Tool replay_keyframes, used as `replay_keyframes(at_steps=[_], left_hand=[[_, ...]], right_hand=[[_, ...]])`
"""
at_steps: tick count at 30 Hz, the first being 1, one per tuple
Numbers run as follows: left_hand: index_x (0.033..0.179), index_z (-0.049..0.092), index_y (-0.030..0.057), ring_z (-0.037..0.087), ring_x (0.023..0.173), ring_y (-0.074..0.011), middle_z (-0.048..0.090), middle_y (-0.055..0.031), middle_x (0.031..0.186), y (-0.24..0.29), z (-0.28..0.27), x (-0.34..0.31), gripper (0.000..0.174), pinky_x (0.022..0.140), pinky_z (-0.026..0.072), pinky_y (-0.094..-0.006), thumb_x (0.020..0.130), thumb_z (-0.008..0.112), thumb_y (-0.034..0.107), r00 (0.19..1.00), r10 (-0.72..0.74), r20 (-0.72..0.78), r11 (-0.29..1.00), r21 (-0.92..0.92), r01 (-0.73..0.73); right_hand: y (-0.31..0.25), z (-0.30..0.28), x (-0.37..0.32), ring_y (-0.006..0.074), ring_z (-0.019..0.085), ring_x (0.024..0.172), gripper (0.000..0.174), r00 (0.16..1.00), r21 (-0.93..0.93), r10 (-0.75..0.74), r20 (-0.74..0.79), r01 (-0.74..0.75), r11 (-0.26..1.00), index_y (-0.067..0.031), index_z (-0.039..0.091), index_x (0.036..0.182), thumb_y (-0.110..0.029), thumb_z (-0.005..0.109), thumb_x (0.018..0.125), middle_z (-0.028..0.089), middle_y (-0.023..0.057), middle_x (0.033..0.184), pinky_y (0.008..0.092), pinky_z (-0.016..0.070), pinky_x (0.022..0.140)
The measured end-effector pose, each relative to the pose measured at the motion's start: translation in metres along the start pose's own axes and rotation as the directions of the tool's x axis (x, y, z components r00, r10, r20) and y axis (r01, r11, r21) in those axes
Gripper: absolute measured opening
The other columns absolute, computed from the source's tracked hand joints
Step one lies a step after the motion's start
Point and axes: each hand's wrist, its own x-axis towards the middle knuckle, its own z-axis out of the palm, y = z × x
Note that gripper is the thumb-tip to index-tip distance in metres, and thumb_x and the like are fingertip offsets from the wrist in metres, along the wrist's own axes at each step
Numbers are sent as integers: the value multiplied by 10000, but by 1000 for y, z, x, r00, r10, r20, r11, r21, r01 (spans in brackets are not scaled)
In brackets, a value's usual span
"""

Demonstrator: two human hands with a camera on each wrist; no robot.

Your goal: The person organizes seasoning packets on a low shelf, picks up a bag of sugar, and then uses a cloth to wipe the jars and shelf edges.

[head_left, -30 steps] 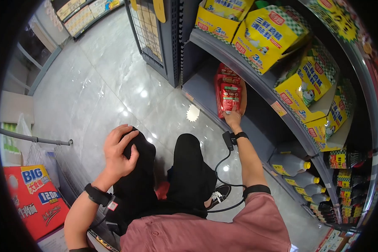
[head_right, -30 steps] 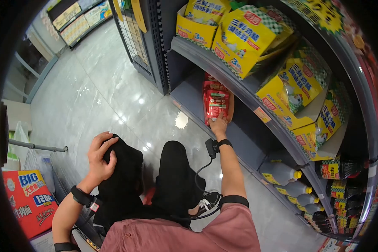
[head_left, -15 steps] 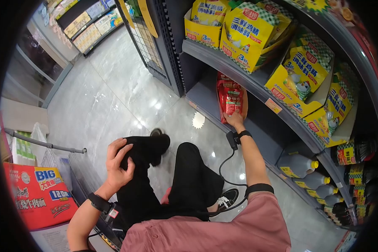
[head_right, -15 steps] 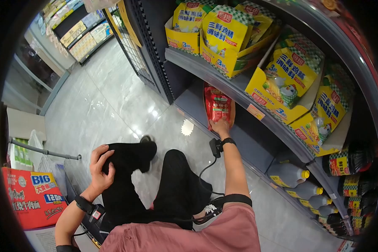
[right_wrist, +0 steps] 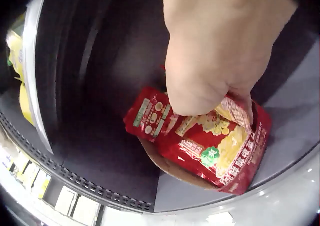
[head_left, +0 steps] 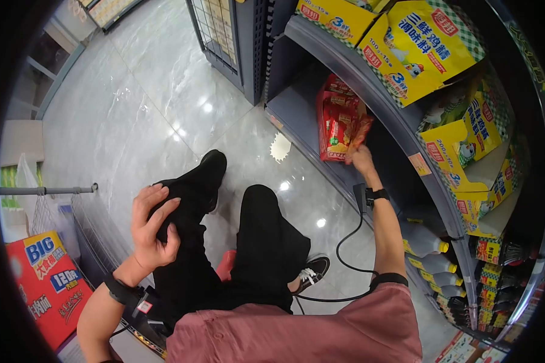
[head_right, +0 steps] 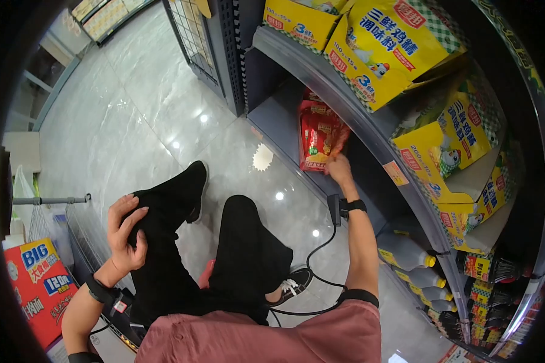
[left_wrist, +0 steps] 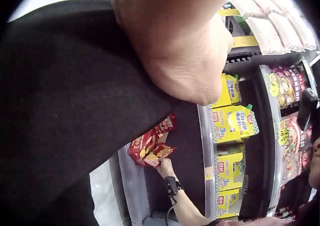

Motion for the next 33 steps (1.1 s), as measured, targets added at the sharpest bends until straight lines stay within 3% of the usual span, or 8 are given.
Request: replay_keyframes(at_steps=[1,3,6,13,23,26,28,33], left_hand=[[994,618,-21,487,1091,-379,531,-205,1112,0,0,1,400,958,372,-460,613,516,50,1000,17,19,1000,-6,-17],[990,621,-19,492,1086,-379,535,-204,1107,1,2,1,399,954,376,-461,612,518,53,1000,15,23,1000,-4,-15],[973,631,-6,507,1067,-373,548,-190,1079,5,6,3,405,937,388,-474,586,532,60,1000,22,9,1000,0,-22],[955,640,5,526,1040,-368,565,-178,1037,7,8,4,410,916,402,-486,560,550,67,999,32,-34,999,15,-32],[955,639,1,527,1034,-365,562,-183,1043,2,1,-1,397,908,408,-477,576,542,73,999,-2,-53,999,38,4],[977,627,-13,495,1083,-378,541,-196,1102,3,2,0,383,955,374,-462,614,521,52,1000,3,-19,1000,6,-3],[976,628,-10,497,1082,-378,543,-194,1099,4,2,2,390,950,379,-462,607,524,57,1000,21,-3,999,34,-21],[947,642,10,528,1040,-367,570,-172,1043,6,6,2,398,911,406,-487,566,550,80,999,25,-40,999,41,-23]], right_hand=[[-3,-5,-5,428,542,1013,410,1000,-8,2,4,-2,1000,34,565,1056,-299,490,828,579,289,1043,440,427,884],[-11,-15,-16,428,545,995,318,941,-10,-55,-335,55,998,-1,560,1055,-195,521,805,592,273,1012,452,442,855],[-26,-18,-26,404,596,899,269,898,-207,-206,-388,133,969,16,560,1021,-124,528,793,625,253,893,428,473,767],[-57,28,-9,411,583,933,279,989,-298,-124,-83,95,950,50,564,981,-109,601,754,593,314,899,439,491,803],[-24,-30,-19,381,598,916,255,850,-40,-135,-509,133,990,10,577,1020,-111,444,838,628,227,931,407,464,785],[28,-14,14,351,594,951,257,960,162,-16,-279,63,985,11,592,996,-136,451,840,625,228,975,378,449,820],[34,6,29,311,619,942,330,959,-239,-84,-272,17,971,6,617,1018,-243,551,811,642,217,963,362,463,817],[-2,27,36,317,609,990,527,990,-52,101,-103,-107,993,9,608,1073,-324,733,684,634,210,1034,347,464,854]])
